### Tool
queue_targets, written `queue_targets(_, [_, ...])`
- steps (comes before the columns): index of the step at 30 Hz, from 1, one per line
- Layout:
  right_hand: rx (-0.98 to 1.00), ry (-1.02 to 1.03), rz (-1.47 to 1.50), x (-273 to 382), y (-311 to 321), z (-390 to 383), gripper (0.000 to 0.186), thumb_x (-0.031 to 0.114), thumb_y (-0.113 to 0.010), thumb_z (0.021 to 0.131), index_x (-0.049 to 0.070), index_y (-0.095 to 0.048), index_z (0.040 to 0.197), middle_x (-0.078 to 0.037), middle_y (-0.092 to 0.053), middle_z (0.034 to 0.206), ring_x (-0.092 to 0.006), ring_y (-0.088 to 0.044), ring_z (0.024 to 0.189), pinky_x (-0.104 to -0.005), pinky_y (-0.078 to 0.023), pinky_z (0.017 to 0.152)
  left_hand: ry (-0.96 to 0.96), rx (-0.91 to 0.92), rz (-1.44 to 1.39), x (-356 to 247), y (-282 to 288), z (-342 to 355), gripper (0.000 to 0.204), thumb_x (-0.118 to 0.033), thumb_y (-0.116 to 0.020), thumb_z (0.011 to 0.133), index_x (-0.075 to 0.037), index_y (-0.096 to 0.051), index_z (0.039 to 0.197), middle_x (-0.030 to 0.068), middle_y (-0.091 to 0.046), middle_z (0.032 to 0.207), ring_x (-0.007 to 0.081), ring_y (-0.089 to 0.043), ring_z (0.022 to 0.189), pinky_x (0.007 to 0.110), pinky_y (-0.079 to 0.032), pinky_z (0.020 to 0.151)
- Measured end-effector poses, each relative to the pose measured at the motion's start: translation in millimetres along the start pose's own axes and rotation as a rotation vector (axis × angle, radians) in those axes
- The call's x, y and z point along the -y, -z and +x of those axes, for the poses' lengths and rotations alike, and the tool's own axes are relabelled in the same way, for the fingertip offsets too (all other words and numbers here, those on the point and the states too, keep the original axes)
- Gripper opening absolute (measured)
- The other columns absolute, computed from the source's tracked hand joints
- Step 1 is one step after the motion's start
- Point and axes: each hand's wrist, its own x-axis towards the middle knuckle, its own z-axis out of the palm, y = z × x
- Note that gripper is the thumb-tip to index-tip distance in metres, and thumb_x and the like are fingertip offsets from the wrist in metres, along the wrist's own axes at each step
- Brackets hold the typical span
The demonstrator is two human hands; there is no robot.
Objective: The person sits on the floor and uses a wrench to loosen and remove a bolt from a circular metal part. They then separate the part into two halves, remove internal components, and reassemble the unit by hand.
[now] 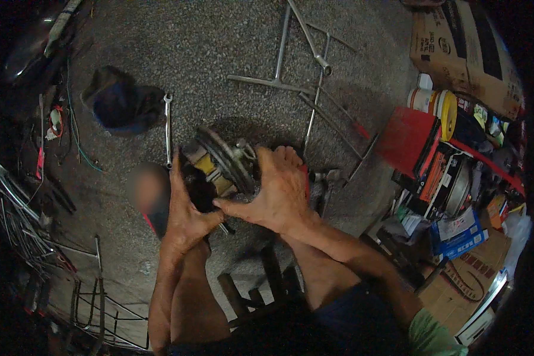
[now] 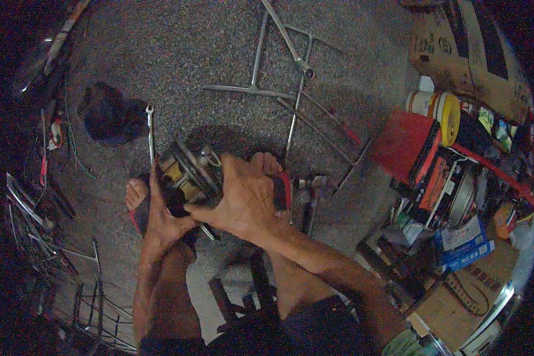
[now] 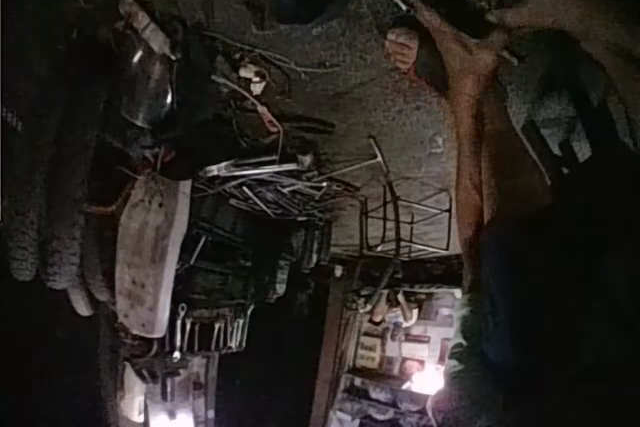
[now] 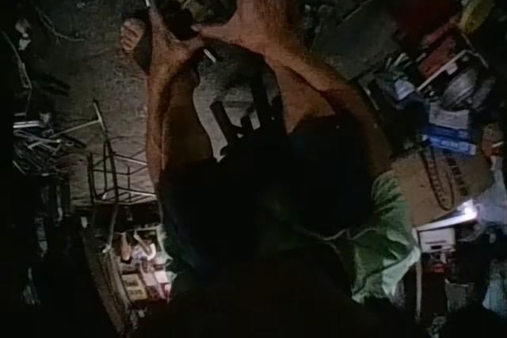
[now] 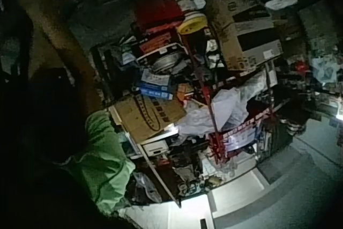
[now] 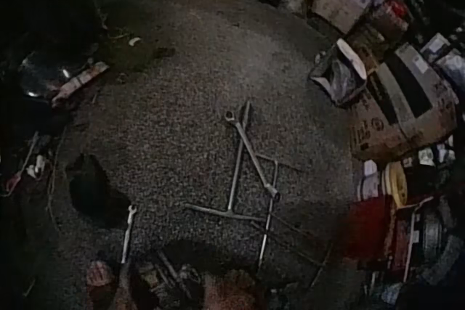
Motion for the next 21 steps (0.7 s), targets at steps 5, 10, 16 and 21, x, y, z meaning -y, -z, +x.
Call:
queue_targets(5, [-0.022, 0.131, 0.116, -7.3, -8.8, -6.0, 0.085, 0.048, -0.086, 0.054, -0.006, -0.052, 0.109, -0.022, -0.059, 0.092, -0.0370, -0.055, 0.091, -0.0476, -0.044, 0.084, -0.074, -0.081, 0.467, -21.5, -1.5, 2.7, 0.123, -0.016, -0.088, 0.049, -0.001, -0.015, 0.148, 0.0253, -0.040, 0.135, 0.0382, -0.041, 0.127, 0.045, -0.037, 0.105])
queue_targets(10, [-0.023, 0.133, 0.077, -4.5, -8.5, -6.7, 0.088, 0.049, -0.086, 0.054, -0.008, -0.051, 0.111, -0.022, -0.060, 0.093, -0.0377, -0.060, 0.088, -0.0460, -0.047, 0.082, -0.177, -0.082, 0.519, -22.1, 0.2, 3.5, 0.115, -0.020, -0.088, 0.051, -0.003, -0.024, 0.144, 0.0255, -0.036, 0.137, 0.0423, -0.042, 0.124, 0.046, -0.041, 0.101])
queue_targets(16, [0.115, 0.022, 0.169, -10.8, -12.8, -11.8, 0.095, 0.054, -0.085, 0.055, -0.012, -0.049, 0.113, -0.027, -0.061, 0.095, -0.0419, -0.065, 0.090, -0.0452, -0.050, 0.084, -0.211, -0.071, 0.690, -26.4, 0.3, 1.8, 0.106, -0.025, -0.086, 0.051, -0.003, -0.031, 0.140, 0.0249, -0.036, 0.135, 0.0432, -0.044, 0.120, 0.047, -0.045, 0.097])
queue_targets(21, [0.057, 0.070, 0.069, -10.6, -7.7, -9.0, 0.087, 0.054, -0.085, 0.057, -0.009, -0.053, 0.108, -0.024, -0.061, 0.091, -0.0378, -0.062, 0.074, -0.0440, -0.051, 0.074, -0.240, -0.084, 0.698, -26.0, -1.9, 7.2, 0.104, -0.027, -0.085, 0.052, -0.002, -0.032, 0.138, 0.0242, -0.039, 0.131, 0.0426, -0.046, 0.119, 0.046, -0.046, 0.097])
